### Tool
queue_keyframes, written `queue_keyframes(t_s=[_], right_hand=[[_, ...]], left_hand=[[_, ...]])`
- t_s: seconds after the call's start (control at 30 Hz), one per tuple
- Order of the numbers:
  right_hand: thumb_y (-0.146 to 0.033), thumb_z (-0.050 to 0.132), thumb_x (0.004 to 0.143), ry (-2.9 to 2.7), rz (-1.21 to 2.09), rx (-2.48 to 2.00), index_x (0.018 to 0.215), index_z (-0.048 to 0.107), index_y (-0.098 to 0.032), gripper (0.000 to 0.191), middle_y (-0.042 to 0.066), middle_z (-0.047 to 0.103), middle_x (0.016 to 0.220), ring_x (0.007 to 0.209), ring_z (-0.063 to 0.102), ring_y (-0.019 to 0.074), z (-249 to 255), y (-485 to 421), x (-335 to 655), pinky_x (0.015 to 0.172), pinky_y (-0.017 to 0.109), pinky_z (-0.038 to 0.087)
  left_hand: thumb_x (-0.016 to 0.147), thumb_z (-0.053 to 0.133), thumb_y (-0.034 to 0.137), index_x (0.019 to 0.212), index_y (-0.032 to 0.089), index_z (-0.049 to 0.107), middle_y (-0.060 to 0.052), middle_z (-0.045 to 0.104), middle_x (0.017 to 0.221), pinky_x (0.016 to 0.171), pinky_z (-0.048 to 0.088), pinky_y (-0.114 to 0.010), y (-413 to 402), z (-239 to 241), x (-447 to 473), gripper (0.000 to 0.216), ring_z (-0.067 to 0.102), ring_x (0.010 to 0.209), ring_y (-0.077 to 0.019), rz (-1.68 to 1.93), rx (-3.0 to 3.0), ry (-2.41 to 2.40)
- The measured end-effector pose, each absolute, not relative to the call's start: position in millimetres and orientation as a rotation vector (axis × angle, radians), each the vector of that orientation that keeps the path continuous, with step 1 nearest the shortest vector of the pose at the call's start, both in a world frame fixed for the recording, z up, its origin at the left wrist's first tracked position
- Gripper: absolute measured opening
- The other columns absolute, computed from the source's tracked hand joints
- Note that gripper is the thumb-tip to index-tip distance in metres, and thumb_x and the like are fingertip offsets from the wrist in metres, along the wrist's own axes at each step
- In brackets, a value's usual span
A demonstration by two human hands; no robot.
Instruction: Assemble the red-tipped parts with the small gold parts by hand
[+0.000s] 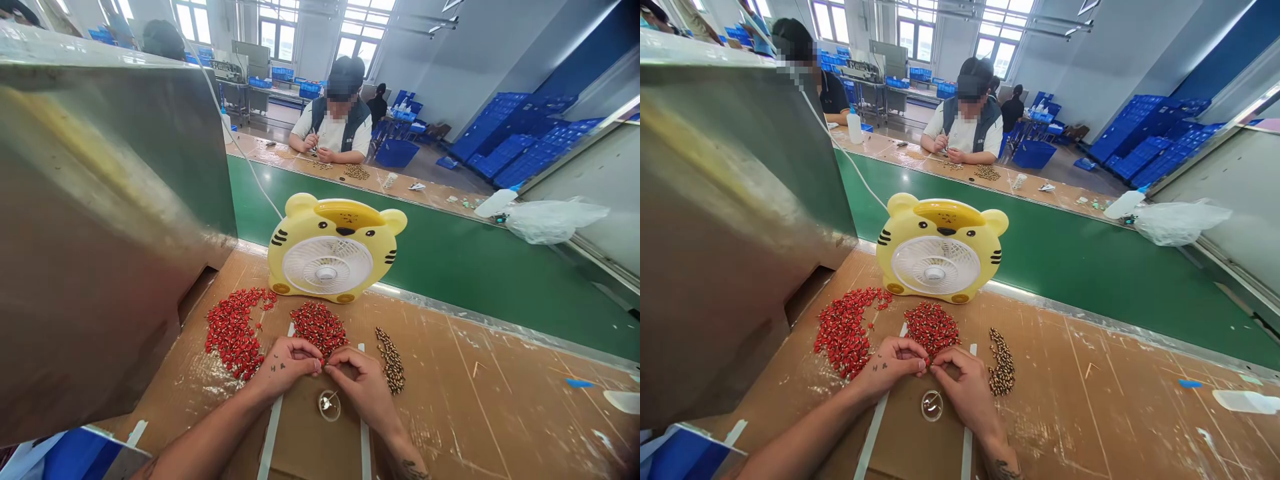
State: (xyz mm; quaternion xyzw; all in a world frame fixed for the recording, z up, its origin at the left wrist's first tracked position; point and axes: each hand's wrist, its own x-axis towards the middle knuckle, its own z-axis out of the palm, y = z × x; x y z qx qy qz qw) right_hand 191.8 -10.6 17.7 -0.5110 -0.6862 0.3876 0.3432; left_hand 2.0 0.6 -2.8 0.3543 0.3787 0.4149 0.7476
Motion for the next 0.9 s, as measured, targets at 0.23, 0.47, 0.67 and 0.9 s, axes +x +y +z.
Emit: queue_keyframes(t_s=[0.23,0.47,0.67,0.9], right_hand=[[-0.021,0.068,0.084,-1.832,0.964,-1.288,0.078,0.070,-0.020,0.006,0.003,0.071,0.080,0.075,0.065,0.0178,17.8,-12.6,188.5,0.071,0.027,0.050],[-0.024,0.064,0.088,-1.840,0.959,-1.228,0.086,0.074,-0.021,0.011,0.005,0.074,0.085,0.079,0.068,0.0191,19.1,-14.6,190.6,0.075,0.029,0.053],[-0.024,0.066,0.086,-1.771,0.979,-1.354,0.082,0.073,-0.021,0.008,0.003,0.074,0.080,0.073,0.068,0.0173,16.4,-16.6,190.0,0.068,0.025,0.051],[-0.021,0.065,0.085,-1.809,0.950,-1.391,0.079,0.073,-0.021,0.010,0.001,0.073,0.075,0.069,0.067,0.0167,19.2,-16.8,184.5,0.066,0.025,0.050]], left_hand=[[0.067,0.078,0.021,0.076,0.012,0.075,-0.003,0.072,0.066,0.066,0.048,-0.023,-0.8,6.7,2.9,0.013,0.064,0.063,-0.0135,0.878,0.897,0.901],[0.072,0.074,0.020,0.081,0.014,0.078,-0.006,0.076,0.079,0.071,0.050,-0.024,-2.3,4.9,3.0,0.012,0.067,0.073,-0.0168,0.924,1.057,0.970],[0.075,0.072,0.019,0.080,0.016,0.079,-0.007,0.076,0.079,0.068,0.051,-0.023,-7.1,0.3,3.7,0.010,0.068,0.074,-0.0179,0.957,1.190,1.067],[0.076,0.070,0.020,0.082,0.016,0.078,-0.006,0.077,0.082,0.071,0.053,-0.024,-8.5,-7.7,3.0,0.011,0.070,0.076,-0.0187,0.932,1.197,1.076]])
